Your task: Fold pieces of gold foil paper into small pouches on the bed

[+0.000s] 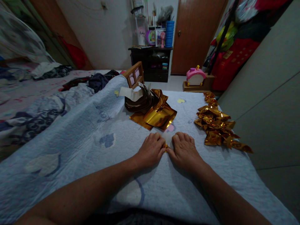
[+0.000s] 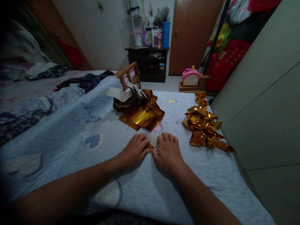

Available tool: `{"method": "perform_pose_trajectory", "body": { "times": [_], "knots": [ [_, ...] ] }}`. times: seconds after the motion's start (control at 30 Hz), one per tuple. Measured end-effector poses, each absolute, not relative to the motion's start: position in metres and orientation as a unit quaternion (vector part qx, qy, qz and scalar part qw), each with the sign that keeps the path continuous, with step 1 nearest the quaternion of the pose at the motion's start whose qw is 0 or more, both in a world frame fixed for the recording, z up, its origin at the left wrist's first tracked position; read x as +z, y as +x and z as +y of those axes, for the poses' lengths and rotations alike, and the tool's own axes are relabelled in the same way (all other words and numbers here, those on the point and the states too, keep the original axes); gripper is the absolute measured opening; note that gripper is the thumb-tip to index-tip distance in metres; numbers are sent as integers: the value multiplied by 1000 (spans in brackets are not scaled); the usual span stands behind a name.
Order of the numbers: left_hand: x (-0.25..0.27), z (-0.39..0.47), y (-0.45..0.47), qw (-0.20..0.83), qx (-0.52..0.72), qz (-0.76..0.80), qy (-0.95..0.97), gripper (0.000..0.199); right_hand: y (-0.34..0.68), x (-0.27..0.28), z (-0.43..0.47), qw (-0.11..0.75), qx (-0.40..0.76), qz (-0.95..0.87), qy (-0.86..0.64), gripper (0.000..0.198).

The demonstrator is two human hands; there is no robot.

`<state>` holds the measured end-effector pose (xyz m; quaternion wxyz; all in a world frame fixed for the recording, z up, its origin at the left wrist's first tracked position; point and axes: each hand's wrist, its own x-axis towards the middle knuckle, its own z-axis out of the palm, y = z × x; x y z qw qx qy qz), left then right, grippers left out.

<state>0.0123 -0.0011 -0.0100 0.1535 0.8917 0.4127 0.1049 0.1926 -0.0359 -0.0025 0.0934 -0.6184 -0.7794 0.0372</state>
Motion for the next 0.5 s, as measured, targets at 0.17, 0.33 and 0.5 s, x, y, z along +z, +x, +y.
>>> {"method": "perform_pose_trajectory", "body": {
  "times": [0.17, 0.33, 0.5],
  "knots": [
    [-10, -1, 11, 145, 89, 409, 897, 8, 191, -3, -36, 102, 31, -774, -624, 31],
    [-9, -2, 11, 155, 86, 412, 894, 8, 193, -3, -36, 103, 45, -776, -620, 24],
    [-10, -2, 11, 162, 93, 413, 891, 7, 200, -3, -34, 99, 71, -788, -604, 19]
  ]
}}
